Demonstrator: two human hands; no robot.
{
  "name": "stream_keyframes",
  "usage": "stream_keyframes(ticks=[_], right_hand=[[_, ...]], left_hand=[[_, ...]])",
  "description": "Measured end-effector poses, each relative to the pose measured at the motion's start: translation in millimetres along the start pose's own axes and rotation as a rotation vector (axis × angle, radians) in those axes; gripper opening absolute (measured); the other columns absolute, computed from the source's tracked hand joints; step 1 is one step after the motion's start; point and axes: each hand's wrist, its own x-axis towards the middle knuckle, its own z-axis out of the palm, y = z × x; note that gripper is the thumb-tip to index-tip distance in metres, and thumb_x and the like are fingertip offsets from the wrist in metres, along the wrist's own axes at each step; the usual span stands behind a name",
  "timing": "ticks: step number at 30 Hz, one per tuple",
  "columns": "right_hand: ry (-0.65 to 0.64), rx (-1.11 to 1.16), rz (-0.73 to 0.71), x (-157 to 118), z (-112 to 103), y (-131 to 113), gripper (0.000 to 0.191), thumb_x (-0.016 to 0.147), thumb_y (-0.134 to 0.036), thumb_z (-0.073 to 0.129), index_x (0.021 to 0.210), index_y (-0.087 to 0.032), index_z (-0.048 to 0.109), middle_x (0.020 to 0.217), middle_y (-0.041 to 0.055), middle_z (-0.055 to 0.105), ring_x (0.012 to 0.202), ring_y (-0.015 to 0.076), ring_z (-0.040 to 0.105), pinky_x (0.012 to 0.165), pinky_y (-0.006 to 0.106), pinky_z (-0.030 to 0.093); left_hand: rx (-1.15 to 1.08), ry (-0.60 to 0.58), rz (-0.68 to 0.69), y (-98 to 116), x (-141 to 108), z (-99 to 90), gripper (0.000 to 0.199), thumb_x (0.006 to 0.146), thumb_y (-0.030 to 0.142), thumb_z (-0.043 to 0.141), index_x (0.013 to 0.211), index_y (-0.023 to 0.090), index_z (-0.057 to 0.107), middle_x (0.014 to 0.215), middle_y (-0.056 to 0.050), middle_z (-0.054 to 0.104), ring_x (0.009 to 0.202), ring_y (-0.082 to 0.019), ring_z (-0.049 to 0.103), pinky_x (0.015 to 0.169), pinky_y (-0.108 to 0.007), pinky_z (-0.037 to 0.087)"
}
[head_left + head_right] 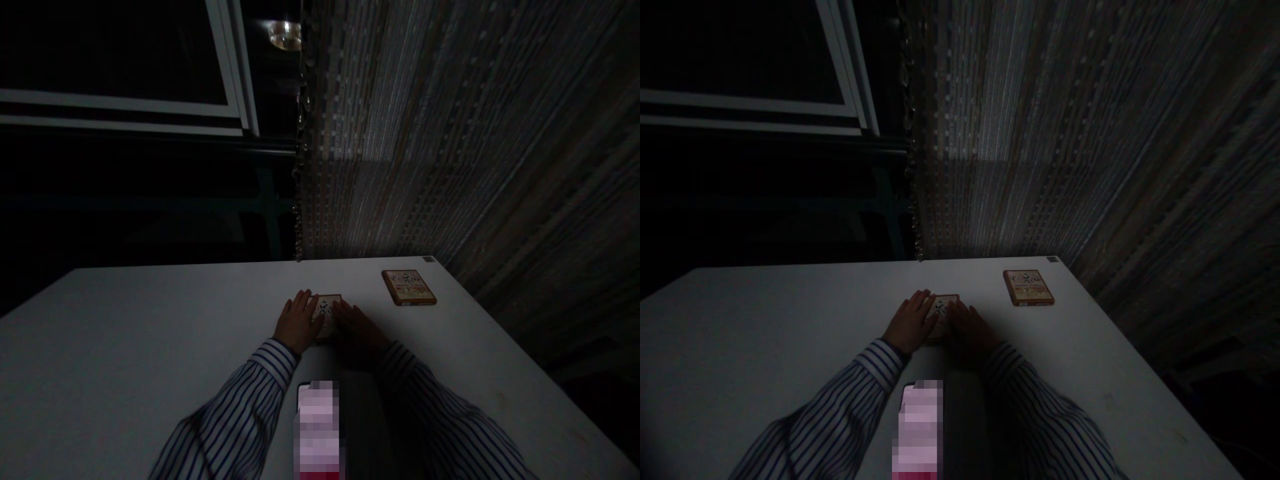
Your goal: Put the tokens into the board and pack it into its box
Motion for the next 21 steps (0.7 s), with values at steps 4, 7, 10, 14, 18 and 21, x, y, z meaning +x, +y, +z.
stream_keyframes(ticks=[4, 7, 10, 14, 18, 21], right_hand=[[0.007, 0.006, -0.007, -1, 4, 3, 0.051, 0.086, -0.033, 0.035, 0.13, -0.008, 0.03, 0.135, 0.0178, 0.032, 0.128, 0.0257, 0.02, 0.096, 0.049, 0.029], [0.002, 0.017, 0.002, -1, 5, 3, 0.051, 0.086, -0.033, 0.035, 0.13, -0.007, 0.03, 0.135, 0.0181, 0.032, 0.128, 0.0252, 0.019, 0.097, 0.049, 0.029], [-0.001, 0.041, 0.016, -2, 4, 2, 0.05, 0.087, -0.032, 0.034, 0.13, -0.008, 0.031, 0.134, 0.0182, 0.033, 0.128, 0.0248, 0.02, 0.097, 0.049, 0.029], [-0.023, 0.062, 0.028, 1, 2, 1, 0.051, 0.085, -0.032, 0.036, 0.129, -0.008, 0.032, 0.133, 0.0191, 0.034, 0.127, 0.0265, 0.023, 0.095, 0.05, 0.031], [-0.09, 0.02, 0.032, 7, -6, -2, 0.052, 0.083, -0.034, 0.042, 0.127, -0.007, 0.035, 0.132, 0.019, 0.036, 0.126, 0.0287, 0.024, 0.095, 0.051, 0.03], [-0.129, 0.0, 0.032, 9, -12, -2, 0.053, 0.082, -0.035, 0.043, 0.126, -0.005, 0.036, 0.131, 0.0195, 0.037, 0.125, 0.0301, 0.026, 0.094, 0.05, 0.032]], left_hand=[[0.022, 0.015, 0.007, 3, -4, -3.5, 0.047, 0.083, 0.041, 0.039, 0.122, 0.017, 0.042, 0.133, -0.013, 0.038, 0.124, -0.027, 0.03, 0.098, -0.049, 0.026], [0.019, 0.002, 0.053, 3, -14, -5.4, 0.048, 0.082, 0.043, 0.039, 0.122, 0.016, 0.043, 0.133, -0.014, 0.037, 0.124, -0.028, 0.029, 0.098, -0.049, 0.027], [0.021, -0.012, 0.102, 2, -25, -6.0, 0.051, 0.08, 0.043, 0.042, 0.124, 0.016, 0.041, 0.133, -0.015, 0.037, 0.125, -0.028, 0.028, 0.098, -0.049, 0.028], [0.016, -0.004, 0.098, 1, -30, -4.5, 0.054, 0.078, 0.045, 0.046, 0.124, 0.017, 0.04, 0.132, -0.015, 0.039, 0.125, -0.028, 0.029, 0.096, -0.05, 0.029], [0.003, 0.002, 0.091, -1, -29, -2.4, 0.055, 0.077, 0.046, 0.049, 0.123, 0.016, 0.042, 0.131, -0.016, 0.039, 0.124, -0.029, 0.03, 0.096, -0.05, 0.031], [-0.02, 0.005, 0.097, -2, -29, -1.2, 0.054, 0.078, 0.044, 0.048, 0.123, 0.015, 0.042, 0.132, -0.016, 0.037, 0.124, -0.029, 0.029, 0.095, -0.049, 0.032]])
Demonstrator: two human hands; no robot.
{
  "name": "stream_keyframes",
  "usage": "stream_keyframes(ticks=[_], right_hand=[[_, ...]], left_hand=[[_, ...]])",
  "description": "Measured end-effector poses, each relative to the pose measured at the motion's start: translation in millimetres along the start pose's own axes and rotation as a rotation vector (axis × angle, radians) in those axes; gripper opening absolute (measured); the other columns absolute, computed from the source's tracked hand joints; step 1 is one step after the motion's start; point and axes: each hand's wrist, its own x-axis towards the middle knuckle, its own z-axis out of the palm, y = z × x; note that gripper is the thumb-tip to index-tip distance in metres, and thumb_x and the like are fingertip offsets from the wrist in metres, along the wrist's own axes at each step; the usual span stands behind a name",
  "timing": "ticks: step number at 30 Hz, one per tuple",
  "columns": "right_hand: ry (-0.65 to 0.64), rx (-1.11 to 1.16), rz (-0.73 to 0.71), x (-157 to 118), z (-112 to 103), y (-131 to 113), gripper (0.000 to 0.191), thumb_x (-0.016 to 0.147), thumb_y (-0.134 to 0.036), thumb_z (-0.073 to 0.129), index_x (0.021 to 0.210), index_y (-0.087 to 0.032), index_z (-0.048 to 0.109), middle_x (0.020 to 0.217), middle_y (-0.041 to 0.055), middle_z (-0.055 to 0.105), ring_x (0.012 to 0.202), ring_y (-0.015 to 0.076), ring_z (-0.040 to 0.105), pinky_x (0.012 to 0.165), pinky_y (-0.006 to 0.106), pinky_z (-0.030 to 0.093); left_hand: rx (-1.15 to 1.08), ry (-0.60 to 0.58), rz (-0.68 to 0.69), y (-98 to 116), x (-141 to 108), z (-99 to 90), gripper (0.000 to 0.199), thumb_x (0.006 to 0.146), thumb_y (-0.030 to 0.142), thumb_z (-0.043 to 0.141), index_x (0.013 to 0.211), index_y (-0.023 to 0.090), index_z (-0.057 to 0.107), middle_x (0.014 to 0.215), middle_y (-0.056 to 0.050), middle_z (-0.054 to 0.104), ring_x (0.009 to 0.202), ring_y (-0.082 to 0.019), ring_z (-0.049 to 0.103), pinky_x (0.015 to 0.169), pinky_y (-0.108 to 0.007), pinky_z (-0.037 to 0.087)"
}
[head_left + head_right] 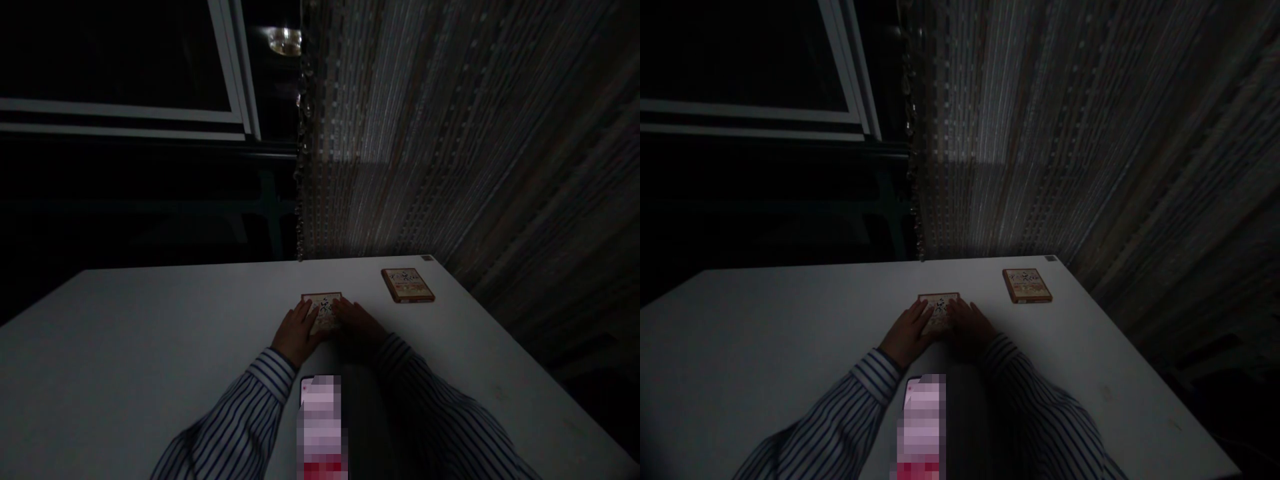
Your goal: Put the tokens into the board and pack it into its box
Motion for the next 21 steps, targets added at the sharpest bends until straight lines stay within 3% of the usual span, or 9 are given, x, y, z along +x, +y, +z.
stream_keyframes(ticks=[3, 8, 12, 15, 21], right_hand=[[0.003, 0.021, -0.032, -2, 1, 5, 0.051, 0.083, -0.033, 0.041, 0.125, -0.004, 0.037, 0.13, 0.0208, 0.038, 0.122, 0.0304, 0.03, 0.091, 0.049, 0.036], [0.169, 0.129, -0.064, -6, 17, 14, 0.044, 0.084, -0.027, 0.037, 0.12, -0.003, 0.041, 0.123, 0.0217, 0.045, 0.115, 0.0257, 0.042, 0.092, 0.042, 0.039], [0.27, 0.237, -0.043, -3, 18, 12, 0.039, 0.084, -0.022, 0.031, 0.115, -0.004, 0.047, 0.118, 0.0194, 0.05, 0.111, 0.0244, 0.045, 0.093, 0.039, 0.039], [0.296, 0.346, 0.039, -1, 8, 7, 0.037, 0.084, -0.023, 0.034, 0.116, -0.01, 0.047, 0.117, 0.0149, 0.052, 0.106, 0.0215, 0.048, 0.091, 0.038, 0.04], [0.157, 0.437, 0.33, 4, -3, 4, 0.036, 0.082, -0.022, 0.038, 0.114, -0.012, 0.052, 0.109, 0.0107, 0.058, 0.097, 0.0177, 0.054, 0.084, 0.029, 0.041]], left_hand=[[-0.03, 0.011, 0.006, -3, -1, 1.7, 0.053, 0.079, 0.042, 0.047, 0.124, 0.016, 0.04, 0.133, -0.015, 0.037, 0.125, -0.028, 0.027, 0.096, -0.048, 0.032], [-0.082, 0.057, 0.011, -5, -2, 4.9, 0.05, 0.078, 0.041, 0.047, 0.121, 0.015, 0.044, 0.132, -0.015, 0.038, 0.124, -0.027, 0.03, 0.098, -0.047, 0.032], [-0.164, 0.102, -0.088, -5, -4, 2.4, 0.043, 0.082, 0.039, 0.041, 0.112, 0.011, 0.053, 0.127, -0.016, 0.044, 0.119, -0.025, 0.038, 0.099, -0.041, 0.033], [-0.253, 0.097, -0.237, -5, -5, -3.3, 0.042, 0.083, 0.038, 0.038, 0.109, 0.01, 0.056, 0.123, -0.016, 0.048, 0.116, -0.024, 0.043, 0.098, -0.04, 0.034], [-0.599, 0.081, -0.429, -9, -2, -15.4, 0.038, 0.078, 0.034, 0.043, 0.105, 0.012, 0.059, 0.107, -0.011, 0.061, 0.1, -0.021, 0.055, 0.091, -0.035, 0.041]])
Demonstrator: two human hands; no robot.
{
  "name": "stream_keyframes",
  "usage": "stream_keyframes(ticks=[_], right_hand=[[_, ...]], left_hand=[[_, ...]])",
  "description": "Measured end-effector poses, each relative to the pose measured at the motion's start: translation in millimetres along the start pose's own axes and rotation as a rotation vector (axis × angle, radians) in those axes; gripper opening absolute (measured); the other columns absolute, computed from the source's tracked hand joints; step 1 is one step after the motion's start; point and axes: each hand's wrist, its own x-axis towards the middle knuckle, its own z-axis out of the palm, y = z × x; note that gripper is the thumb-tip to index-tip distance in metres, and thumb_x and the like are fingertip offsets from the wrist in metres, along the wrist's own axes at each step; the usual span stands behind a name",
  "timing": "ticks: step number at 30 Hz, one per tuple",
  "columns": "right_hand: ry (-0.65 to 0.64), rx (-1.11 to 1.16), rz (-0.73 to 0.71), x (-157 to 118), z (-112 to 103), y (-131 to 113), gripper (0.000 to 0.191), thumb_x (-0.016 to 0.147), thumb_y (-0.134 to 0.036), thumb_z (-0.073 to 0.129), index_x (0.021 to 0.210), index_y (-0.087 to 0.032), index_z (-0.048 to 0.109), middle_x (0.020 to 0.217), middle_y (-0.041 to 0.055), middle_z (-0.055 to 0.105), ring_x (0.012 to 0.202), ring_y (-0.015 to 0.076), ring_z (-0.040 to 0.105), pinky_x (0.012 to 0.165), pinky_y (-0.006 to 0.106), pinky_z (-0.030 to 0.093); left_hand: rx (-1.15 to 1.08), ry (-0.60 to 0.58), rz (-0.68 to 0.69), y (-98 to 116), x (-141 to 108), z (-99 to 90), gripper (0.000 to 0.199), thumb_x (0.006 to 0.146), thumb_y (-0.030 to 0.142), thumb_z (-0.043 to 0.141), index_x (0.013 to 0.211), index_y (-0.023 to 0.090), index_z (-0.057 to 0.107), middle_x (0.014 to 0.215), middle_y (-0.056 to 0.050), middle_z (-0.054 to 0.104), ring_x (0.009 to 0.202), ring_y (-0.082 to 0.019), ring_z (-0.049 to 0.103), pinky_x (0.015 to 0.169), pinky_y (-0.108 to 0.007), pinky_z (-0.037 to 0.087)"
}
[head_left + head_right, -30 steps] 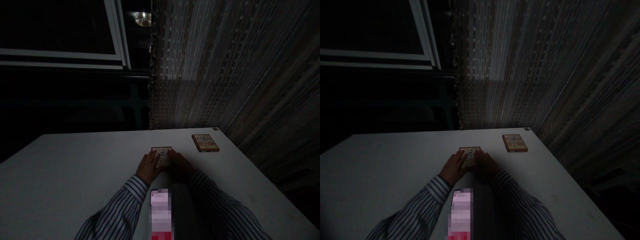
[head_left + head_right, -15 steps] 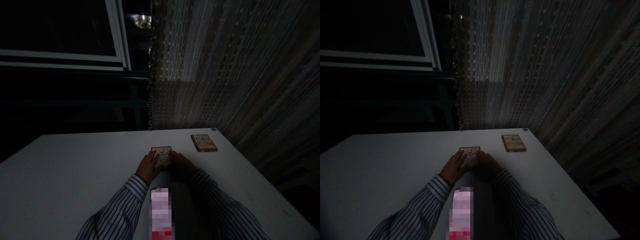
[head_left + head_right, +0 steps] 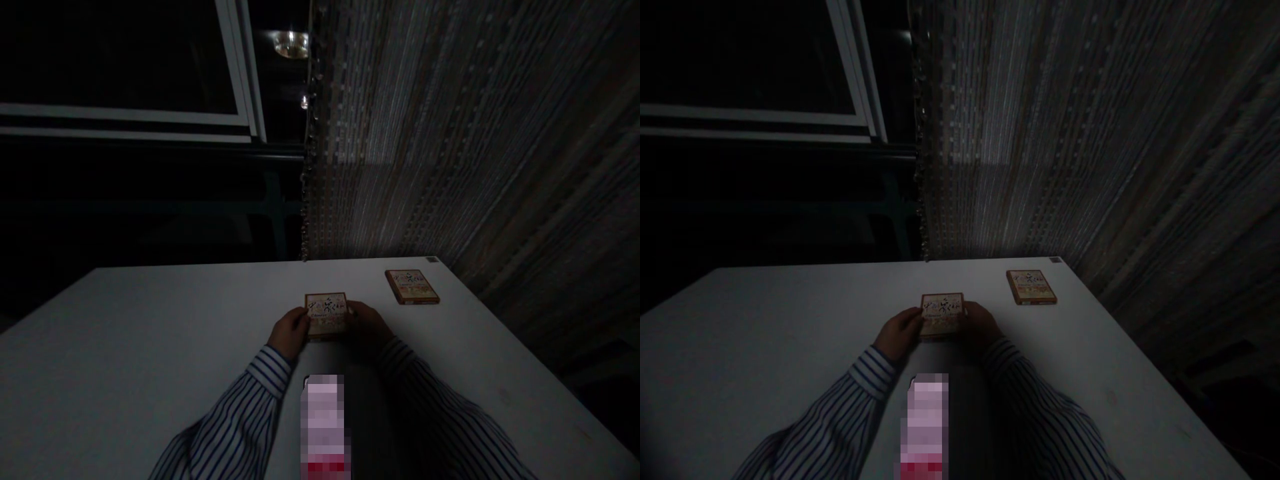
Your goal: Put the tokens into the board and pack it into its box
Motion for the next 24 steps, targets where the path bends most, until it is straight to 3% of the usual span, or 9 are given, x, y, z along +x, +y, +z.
stream_keyframes(ticks=[3, 11, 24], right_hand=[[-0.017, -0.019, 0.021, 2, 3, 0, 0.037, 0.082, -0.022, 0.037, 0.115, -0.012, 0.051, 0.11, 0.0108, 0.058, 0.098, 0.0178, 0.053, 0.084, 0.028, 0.04], [-0.014, -0.08, -0.006, 0, 6, 0, 0.035, 0.085, -0.022, 0.035, 0.112, -0.011, 0.052, 0.104, 0.0111, 0.059, 0.093, 0.0174, 0.054, 0.081, 0.026, 0.04], [-0.005, -0.102, -0.003, 1, 10, 2, 0.031, 0.085, -0.021, 0.034, 0.109, -0.012, 0.053, 0.103, 0.0103, 0.059, 0.091, 0.0159, 0.054, 0.079, 0.024, 0.039]], left_hand=[[-0.198, -0.059, -0.11, 3, 5, -3.9, 0.039, 0.073, 0.034, 0.05, 0.102, 0.01, 0.061, 0.1, -0.012, 0.064, 0.093, -0.023, 0.059, 0.086, -0.034, 0.043], [-0.586, -0.082, -0.282, 10, 17, -6.9, 0.028, 0.059, 0.028, 0.062, 0.082, 0.012, 0.066, 0.083, -0.007, 0.069, 0.085, -0.022, 0.061, 0.083, -0.033, 0.043], [-0.575, -0.087, -0.388, -1, 34, -6.4, 0.034, 0.053, 0.035, 0.065, 0.077, 0.011, 0.063, 0.072, -0.006, 0.066, 0.071, -0.019, 0.059, 0.069, -0.03, 0.043]])
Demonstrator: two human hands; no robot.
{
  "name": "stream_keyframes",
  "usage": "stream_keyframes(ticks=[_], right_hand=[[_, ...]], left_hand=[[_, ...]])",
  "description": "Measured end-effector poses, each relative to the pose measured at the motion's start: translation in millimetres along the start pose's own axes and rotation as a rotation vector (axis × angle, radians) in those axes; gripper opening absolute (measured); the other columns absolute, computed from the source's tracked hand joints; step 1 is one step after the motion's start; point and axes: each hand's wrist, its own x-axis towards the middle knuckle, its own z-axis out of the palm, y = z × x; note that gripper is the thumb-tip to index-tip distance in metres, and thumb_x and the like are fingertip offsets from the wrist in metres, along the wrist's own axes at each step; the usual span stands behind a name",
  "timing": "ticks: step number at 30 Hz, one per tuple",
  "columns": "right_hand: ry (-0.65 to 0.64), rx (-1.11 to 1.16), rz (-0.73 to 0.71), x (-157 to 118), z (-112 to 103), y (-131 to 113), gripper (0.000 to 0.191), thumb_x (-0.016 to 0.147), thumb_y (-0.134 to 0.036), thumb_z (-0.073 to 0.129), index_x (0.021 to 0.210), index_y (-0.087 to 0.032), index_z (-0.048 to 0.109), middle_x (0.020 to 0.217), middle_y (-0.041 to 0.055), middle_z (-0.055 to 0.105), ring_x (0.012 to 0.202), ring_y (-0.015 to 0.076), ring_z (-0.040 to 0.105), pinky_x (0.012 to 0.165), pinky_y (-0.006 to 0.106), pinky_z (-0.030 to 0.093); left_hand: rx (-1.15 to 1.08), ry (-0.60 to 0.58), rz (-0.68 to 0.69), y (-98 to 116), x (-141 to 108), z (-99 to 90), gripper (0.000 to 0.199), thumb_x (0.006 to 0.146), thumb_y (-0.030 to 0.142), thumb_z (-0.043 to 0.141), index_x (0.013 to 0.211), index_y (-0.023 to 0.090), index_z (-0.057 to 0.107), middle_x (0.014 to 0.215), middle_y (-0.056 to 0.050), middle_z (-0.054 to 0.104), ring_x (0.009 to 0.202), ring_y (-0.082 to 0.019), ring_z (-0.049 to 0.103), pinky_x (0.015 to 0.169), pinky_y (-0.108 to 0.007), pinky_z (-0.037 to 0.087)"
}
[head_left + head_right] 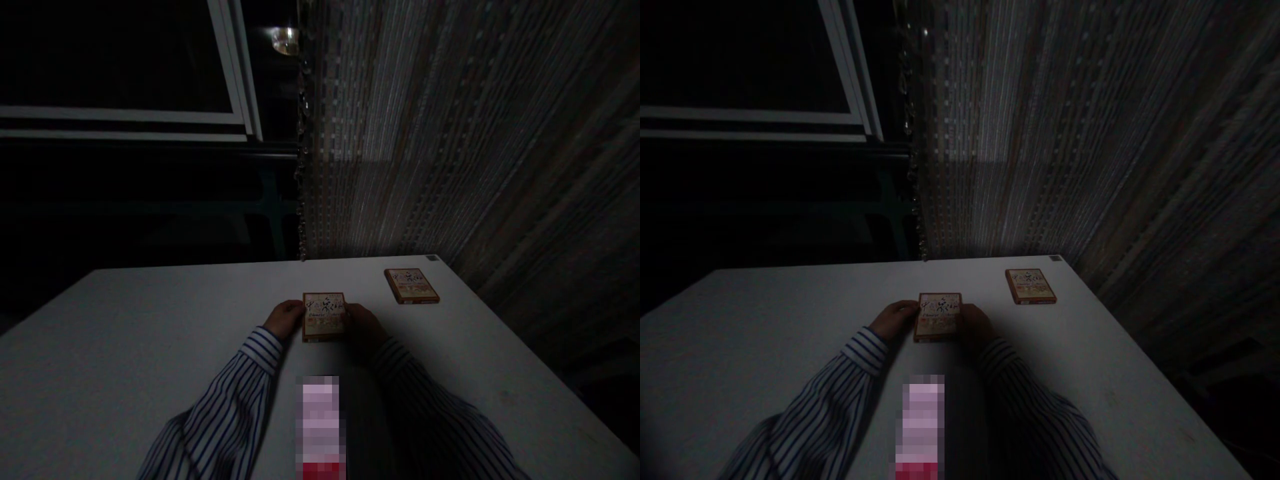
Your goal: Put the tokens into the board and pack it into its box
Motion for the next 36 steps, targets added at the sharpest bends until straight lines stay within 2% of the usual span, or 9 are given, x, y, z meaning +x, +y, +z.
stream_keyframes(ticks=[4, 11, 21, 27, 31, 36], right_hand=[[0.0, -0.005, 0.003, 0, 1, 0, 0.031, 0.085, -0.02, 0.034, 0.109, -0.012, 0.053, 0.101, 0.01, 0.059, 0.092, 0.0158, 0.054, 0.079, 0.023, 0.038], [0.003, -0.014, 0.008, 0, 4, 3, 0.032, 0.085, -0.021, 0.035, 0.111, -0.011, 0.051, 0.103, 0.01, 0.058, 0.092, 0.0155, 0.053, 0.081, 0.024, 0.038], [-0.002, -0.015, 0.008, 0, 0, 2, 0.031, 0.085, -0.02, 0.035, 0.109, -0.012, 0.053, 0.102, 0.01, 0.059, 0.09, 0.016, 0.054, 0.078, 0.024, 0.039], [0.022, -0.024, -0.007, -1, 2, 4, 0.031, 0.085, -0.021, 0.035, 0.11, -0.012, 0.053, 0.101, 0.0102, 0.059, 0.091, 0.0161, 0.053, 0.079, 0.024, 0.038], [0.012, -0.043, 0.023, 0, 2, 3, 0.031, 0.085, -0.021, 0.035, 0.108, -0.013, 0.054, 0.099, 0.0101, 0.059, 0.089, 0.0159, 0.054, 0.078, 0.023, 0.038], [0.014, -0.02, -0.012, -1, -1, 2, 0.032, 0.086, -0.02, 0.034, 0.111, -0.011, 0.052, 0.098, 0.0103, 0.059, 0.089, 0.0159, 0.053, 0.078, 0.023, 0.039]], left_hand=[[0.084, 0.044, 0.004, 0, 2, -1.4, 0.033, 0.054, 0.036, 0.064, 0.076, 0.012, 0.063, 0.07, -0.005, 0.066, 0.072, -0.02, 0.059, 0.068, -0.03, 0.042], [0.105, 0.089, 0.009, 3, 1, -1.7, 0.029, 0.052, 0.033, 0.066, 0.072, 0.013, 0.06, 0.07, -0.003, 0.065, 0.073, -0.018, 0.058, 0.07, -0.029, 0.042], [-0.158, 0.13, -0.042, -1, -1, 11.3, 0.036, 0.044, 0.016, 0.076, 0.073, 0.012, 0.055, 0.063, -0.001, 0.063, 0.058, -0.014, 0.06, 0.064, -0.03, 0.048], [-0.175, 0.183, -0.053, -4, 1, 14.4, 0.036, 0.044, 0.011, 0.076, 0.074, 0.012, 0.055, 0.059, 0.0, 0.061, 0.056, -0.014, 0.06, 0.065, -0.031, 0.049], [-0.195, 0.171, -0.081, -3, 0, 15.4, 0.035, 0.048, 0.01, 0.075, 0.076, 0.012, 0.055, 0.059, -0.002, 0.063, 0.057, -0.016, 0.061, 0.065, -0.032, 0.049], [-0.227, 0.158, -0.111, -3, -1, 18.2, 0.035, 0.052, 0.011, 0.074, 0.082, 0.011, 0.055, 0.062, -0.004, 0.065, 0.057, -0.016, 0.063, 0.066, -0.033, 0.051]])
